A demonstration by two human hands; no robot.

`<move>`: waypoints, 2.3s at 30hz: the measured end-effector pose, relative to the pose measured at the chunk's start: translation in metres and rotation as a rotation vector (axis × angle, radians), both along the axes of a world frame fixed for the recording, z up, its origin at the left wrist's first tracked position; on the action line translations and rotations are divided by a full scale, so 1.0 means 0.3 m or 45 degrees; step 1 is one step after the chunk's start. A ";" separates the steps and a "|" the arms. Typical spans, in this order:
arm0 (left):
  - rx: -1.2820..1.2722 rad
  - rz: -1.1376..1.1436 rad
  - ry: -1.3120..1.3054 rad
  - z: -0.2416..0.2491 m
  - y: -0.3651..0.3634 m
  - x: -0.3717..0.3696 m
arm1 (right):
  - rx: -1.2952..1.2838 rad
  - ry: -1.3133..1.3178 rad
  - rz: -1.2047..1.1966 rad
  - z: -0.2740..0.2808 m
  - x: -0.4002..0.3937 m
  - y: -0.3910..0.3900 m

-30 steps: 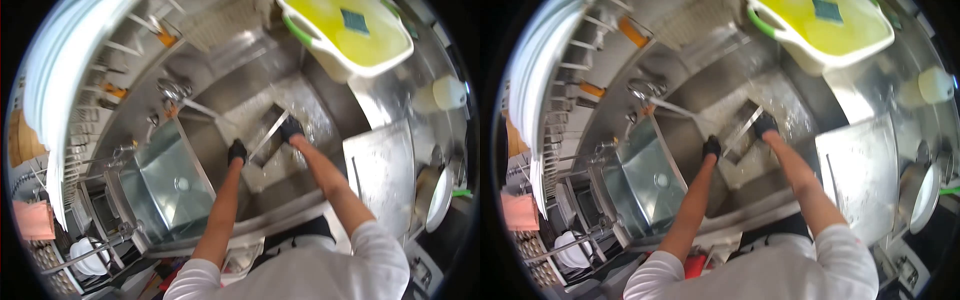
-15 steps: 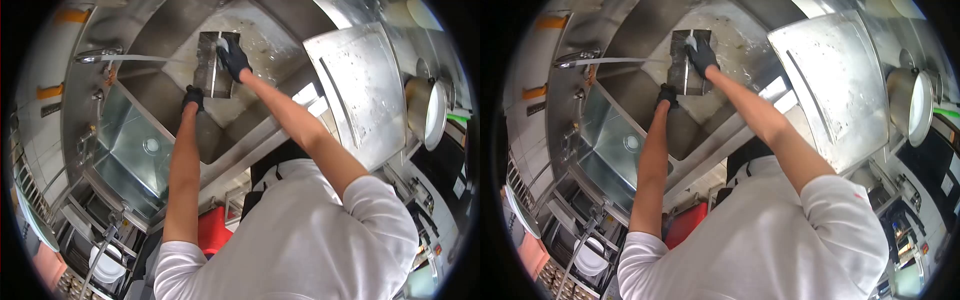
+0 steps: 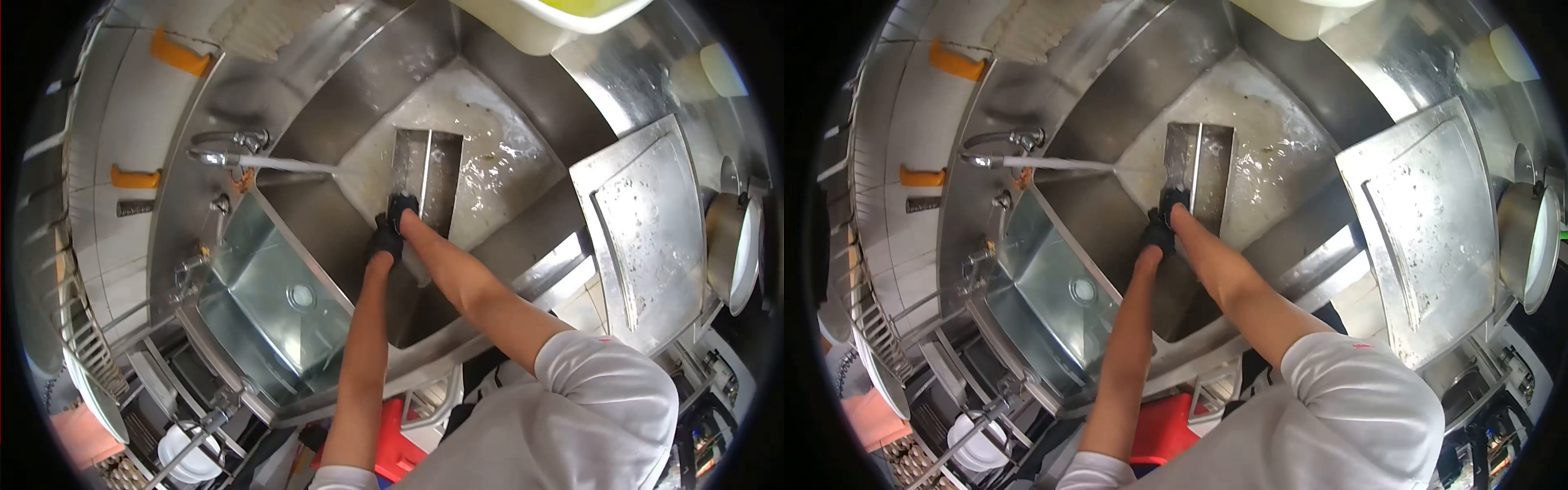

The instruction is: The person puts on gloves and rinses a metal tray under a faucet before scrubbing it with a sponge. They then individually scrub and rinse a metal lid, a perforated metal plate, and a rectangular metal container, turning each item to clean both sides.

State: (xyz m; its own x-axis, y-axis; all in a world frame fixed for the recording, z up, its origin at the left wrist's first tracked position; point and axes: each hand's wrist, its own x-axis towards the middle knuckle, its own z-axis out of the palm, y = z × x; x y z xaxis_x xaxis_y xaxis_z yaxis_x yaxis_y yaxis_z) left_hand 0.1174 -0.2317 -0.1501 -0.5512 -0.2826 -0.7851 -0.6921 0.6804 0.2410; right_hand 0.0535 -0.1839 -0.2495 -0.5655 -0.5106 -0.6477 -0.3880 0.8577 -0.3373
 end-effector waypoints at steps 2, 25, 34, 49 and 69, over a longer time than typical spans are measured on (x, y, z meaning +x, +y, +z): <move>-0.021 0.088 0.134 -0.029 0.011 0.002 | 0.018 -0.153 -0.135 -0.075 -0.036 -0.017; -0.243 -0.076 0.096 -0.012 0.054 -0.010 | -2.182 -0.996 -2.692 -0.199 -0.448 -0.033; -0.177 -0.057 0.094 0.017 0.066 -0.015 | -1.997 -1.239 -2.539 -0.348 -0.355 -0.059; 0.056 0.029 0.216 -0.141 0.117 0.050 | -1.484 -0.334 -1.542 0.228 -0.049 0.086; 0.167 0.207 0.441 -0.149 0.259 0.144 | -1.969 -2.274 -2.000 -0.047 -0.323 -0.225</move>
State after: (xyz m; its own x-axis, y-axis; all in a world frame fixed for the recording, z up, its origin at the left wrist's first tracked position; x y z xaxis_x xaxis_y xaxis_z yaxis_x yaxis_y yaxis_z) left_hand 0.1607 -0.1540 -0.1946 -0.7459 -0.2977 -0.5958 -0.6507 0.5165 0.5566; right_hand -0.0433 -0.2514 -0.2634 -0.4755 -0.7407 -0.4746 0.7273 -0.6345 0.2615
